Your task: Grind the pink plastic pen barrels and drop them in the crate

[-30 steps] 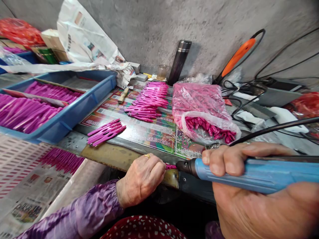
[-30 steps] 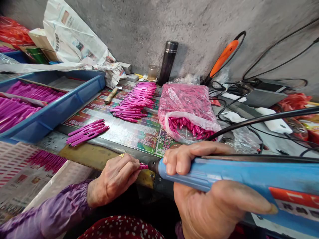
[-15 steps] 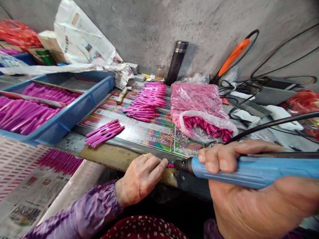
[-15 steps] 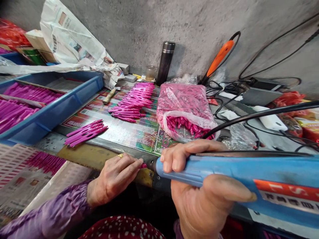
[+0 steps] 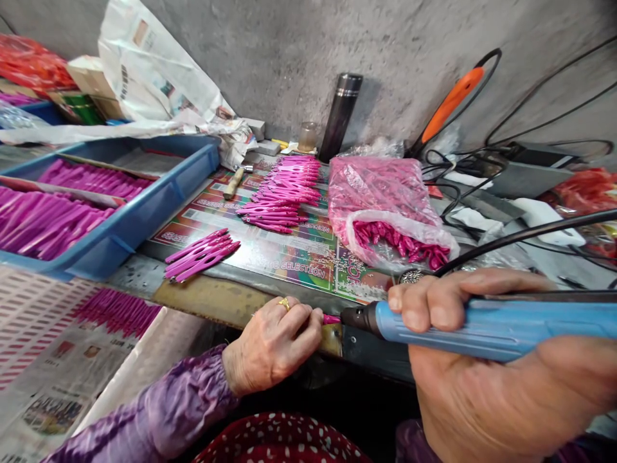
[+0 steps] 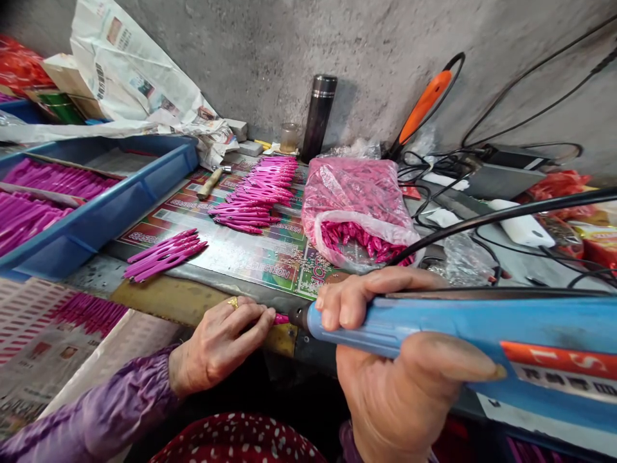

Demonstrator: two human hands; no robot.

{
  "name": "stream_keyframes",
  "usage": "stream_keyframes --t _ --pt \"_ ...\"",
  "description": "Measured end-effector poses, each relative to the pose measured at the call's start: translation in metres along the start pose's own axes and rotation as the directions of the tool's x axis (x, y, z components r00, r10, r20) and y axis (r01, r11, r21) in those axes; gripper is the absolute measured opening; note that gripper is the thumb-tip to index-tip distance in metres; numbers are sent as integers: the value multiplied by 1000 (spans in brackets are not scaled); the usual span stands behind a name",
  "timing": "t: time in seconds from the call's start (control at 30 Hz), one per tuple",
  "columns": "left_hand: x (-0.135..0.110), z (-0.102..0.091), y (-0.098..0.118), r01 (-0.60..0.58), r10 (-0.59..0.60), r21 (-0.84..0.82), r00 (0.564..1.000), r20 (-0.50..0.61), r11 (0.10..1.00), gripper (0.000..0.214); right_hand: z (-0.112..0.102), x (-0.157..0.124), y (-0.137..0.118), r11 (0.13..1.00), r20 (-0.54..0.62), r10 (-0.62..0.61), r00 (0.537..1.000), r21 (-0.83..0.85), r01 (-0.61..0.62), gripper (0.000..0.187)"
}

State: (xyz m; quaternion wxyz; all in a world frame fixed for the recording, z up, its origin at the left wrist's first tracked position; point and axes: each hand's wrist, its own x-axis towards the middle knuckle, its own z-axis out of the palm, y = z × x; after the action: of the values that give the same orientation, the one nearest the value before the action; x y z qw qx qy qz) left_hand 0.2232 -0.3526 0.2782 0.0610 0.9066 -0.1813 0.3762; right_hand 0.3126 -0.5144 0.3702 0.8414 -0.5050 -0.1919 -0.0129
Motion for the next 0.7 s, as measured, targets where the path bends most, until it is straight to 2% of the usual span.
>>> stream_keyframes --t 0.27,0.5,0.7 --pt "-5 5 0 39 -40 -50 999 -30 998 16 0 0 1 1000 -21 4 1000 12 -4 44" --pt "-9 8 0 72 -76 -75 996 -42 995 28 -2 -1 0 1000 -21 -4 1000 -8 4 46" --pt "-7 9 0 102 -103 -60 995 -14 993 21 -3 0 1 1000 -33 10 999 -4 -11 47"
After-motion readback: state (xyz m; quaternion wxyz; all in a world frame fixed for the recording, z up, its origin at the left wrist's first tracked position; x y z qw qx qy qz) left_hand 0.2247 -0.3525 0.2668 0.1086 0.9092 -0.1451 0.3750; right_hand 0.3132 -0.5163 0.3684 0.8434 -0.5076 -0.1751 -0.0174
